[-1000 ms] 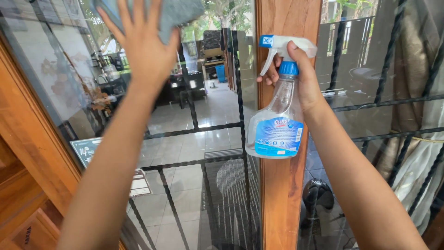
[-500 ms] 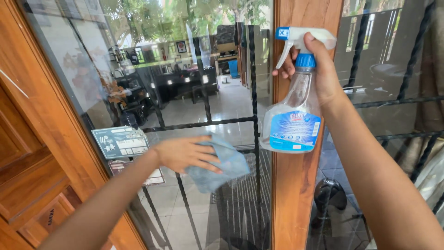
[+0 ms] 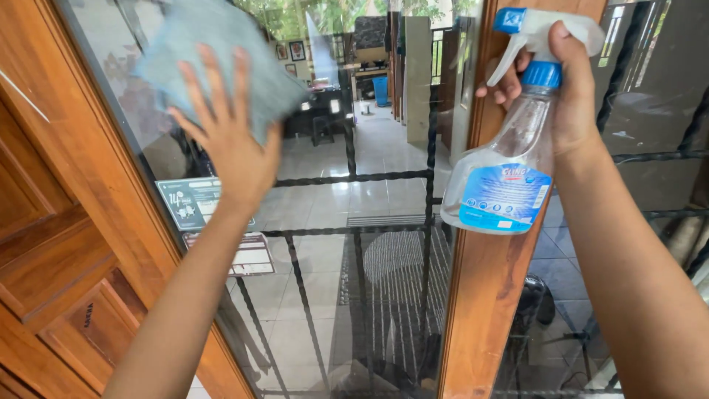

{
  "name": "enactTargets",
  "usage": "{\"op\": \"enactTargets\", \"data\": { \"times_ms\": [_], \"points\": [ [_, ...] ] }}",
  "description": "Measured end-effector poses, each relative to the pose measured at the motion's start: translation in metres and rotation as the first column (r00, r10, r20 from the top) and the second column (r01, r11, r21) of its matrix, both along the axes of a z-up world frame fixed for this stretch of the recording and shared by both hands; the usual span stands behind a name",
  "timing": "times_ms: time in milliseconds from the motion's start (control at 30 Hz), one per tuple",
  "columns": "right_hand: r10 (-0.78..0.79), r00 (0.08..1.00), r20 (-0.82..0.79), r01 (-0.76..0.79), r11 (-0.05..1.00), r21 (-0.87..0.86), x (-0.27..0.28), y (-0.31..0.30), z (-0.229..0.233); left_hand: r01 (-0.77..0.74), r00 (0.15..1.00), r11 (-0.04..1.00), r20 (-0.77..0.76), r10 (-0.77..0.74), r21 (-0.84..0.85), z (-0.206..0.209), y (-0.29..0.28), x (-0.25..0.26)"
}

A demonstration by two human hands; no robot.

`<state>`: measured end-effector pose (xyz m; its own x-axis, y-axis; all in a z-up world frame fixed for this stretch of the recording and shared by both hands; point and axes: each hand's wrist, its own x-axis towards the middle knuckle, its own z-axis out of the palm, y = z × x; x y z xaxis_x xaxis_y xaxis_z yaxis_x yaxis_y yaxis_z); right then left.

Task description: Cleaning a glass door using a spray cleaner and a cloth.

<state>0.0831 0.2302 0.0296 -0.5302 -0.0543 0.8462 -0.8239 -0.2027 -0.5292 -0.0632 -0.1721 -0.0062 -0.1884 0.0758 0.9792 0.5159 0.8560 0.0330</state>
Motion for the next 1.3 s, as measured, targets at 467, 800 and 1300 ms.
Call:
{"op": "enactTargets", "data": {
  "times_ms": [467, 800, 1300],
  "points": [
    [-0.150, 0.988, 0.024, 0.149, 0.987, 0.064, 0.019, -0.018, 0.011, 0.001, 0.962, 0.041, -0.010, -0.271, -0.999, 0.022, -0.043, -0.007],
    [-0.245, 0.968, 0.046, 0.242, 0.968, 0.063, 0.018, -0.018, 0.008, 0.100, 0.995, 0.884, 0.053, -0.085, -0.457, 0.110, -0.108, -0.009],
    [-0.522, 0.850, 0.075, 0.523, 0.817, -0.243, 0.059, -0.207, -0.166, 0.237, 0.920, 0.958, 0.354, -0.169, -0.160, -0.200, -0.093, 0.028]
  ]
}}
